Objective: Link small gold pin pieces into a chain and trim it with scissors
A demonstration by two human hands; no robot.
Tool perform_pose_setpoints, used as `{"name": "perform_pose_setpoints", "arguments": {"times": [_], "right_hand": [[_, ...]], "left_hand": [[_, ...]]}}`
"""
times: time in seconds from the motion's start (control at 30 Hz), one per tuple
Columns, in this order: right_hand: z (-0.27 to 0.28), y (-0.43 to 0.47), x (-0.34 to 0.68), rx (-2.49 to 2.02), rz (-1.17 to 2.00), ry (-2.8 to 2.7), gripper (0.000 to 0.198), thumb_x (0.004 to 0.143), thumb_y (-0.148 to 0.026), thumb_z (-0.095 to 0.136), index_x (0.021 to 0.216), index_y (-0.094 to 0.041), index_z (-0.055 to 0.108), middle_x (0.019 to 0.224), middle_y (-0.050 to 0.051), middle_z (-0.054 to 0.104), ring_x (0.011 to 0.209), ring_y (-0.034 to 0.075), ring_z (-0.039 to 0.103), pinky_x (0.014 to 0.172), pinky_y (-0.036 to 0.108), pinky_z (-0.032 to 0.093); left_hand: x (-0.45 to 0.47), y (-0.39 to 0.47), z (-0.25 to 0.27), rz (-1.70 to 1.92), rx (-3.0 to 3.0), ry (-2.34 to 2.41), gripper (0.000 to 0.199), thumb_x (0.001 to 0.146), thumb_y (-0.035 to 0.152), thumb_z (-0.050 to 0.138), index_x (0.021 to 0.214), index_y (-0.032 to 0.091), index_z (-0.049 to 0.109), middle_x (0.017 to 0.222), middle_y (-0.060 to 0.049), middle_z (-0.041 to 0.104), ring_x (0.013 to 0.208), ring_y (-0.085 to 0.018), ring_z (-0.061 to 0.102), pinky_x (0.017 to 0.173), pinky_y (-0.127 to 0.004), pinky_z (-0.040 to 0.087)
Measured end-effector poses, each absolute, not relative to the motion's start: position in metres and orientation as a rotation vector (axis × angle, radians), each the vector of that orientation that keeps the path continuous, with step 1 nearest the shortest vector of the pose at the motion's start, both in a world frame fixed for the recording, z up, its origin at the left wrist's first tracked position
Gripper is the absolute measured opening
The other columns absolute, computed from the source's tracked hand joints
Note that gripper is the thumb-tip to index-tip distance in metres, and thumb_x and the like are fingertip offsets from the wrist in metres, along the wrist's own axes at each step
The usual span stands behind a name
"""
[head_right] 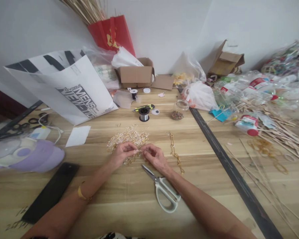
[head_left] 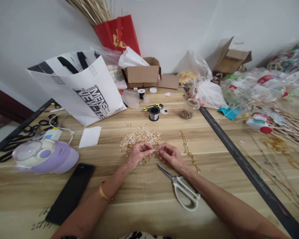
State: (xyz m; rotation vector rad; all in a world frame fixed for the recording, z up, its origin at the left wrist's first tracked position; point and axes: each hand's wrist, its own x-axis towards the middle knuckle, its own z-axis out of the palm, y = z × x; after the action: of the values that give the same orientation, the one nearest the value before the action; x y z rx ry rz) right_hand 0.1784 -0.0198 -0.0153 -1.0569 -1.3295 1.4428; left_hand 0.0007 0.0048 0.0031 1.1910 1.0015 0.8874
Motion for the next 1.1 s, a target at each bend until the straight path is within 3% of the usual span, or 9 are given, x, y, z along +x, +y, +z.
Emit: {"name": "perform_pose_setpoints", "arguments": {"times": [0.37,0.6,0.8,0.93,1.1], "right_hand": [[-0.022,-0.020,0.176,-1.090,1.357,-1.376,0.023,0.078,-0.037,0.061,0.086,-0.015,0.059,0.063,-0.002,0.052,0.048,0.008,0.044,0.043,0.019,0.038],[-0.017,-0.024,0.174,-0.953,1.502,-1.401,0.039,0.077,-0.032,0.065,0.110,-0.018,0.054,0.067,-0.002,0.057,0.054,0.010,0.052,0.049,0.021,0.044],[-0.018,-0.023,0.173,-1.012,1.485,-1.321,0.028,0.075,-0.039,0.066,0.088,-0.016,0.058,0.068,-0.001,0.056,0.053,0.008,0.050,0.047,0.020,0.045],[-0.021,-0.021,0.175,-1.038,1.411,-1.327,0.026,0.076,-0.039,0.065,0.084,-0.016,0.058,0.065,-0.001,0.055,0.050,0.008,0.047,0.045,0.020,0.041],[-0.022,-0.021,0.177,-1.030,1.402,-1.328,0.025,0.077,-0.039,0.064,0.083,-0.016,0.058,0.060,-0.002,0.052,0.048,0.009,0.045,0.045,0.021,0.039]], "left_hand": [[0.002,0.003,0.004,0.888,1.211,0.996,0.029,0.058,0.030,0.078,0.074,0.012,0.063,0.067,-0.001,0.063,0.060,-0.010,0.056,0.058,-0.021,0.045],[0.004,0.002,-0.001,0.887,1.289,0.935,0.027,0.062,0.027,0.076,0.079,0.011,0.063,0.074,-0.004,0.066,0.067,-0.012,0.060,0.063,-0.022,0.047],[0.003,0.002,-0.007,0.866,1.378,0.931,0.025,0.065,0.027,0.074,0.082,0.012,0.063,0.075,-0.004,0.067,0.068,-0.013,0.061,0.065,-0.024,0.048],[0.002,0.003,-0.006,0.876,1.380,0.949,0.024,0.064,0.024,0.074,0.083,0.012,0.064,0.078,-0.004,0.067,0.071,-0.013,0.061,0.067,-0.024,0.048],[0.002,0.003,-0.004,0.868,1.374,0.962,0.018,0.068,0.026,0.070,0.078,0.012,0.065,0.065,0.000,0.063,0.058,-0.009,0.055,0.056,-0.020,0.044]]}}
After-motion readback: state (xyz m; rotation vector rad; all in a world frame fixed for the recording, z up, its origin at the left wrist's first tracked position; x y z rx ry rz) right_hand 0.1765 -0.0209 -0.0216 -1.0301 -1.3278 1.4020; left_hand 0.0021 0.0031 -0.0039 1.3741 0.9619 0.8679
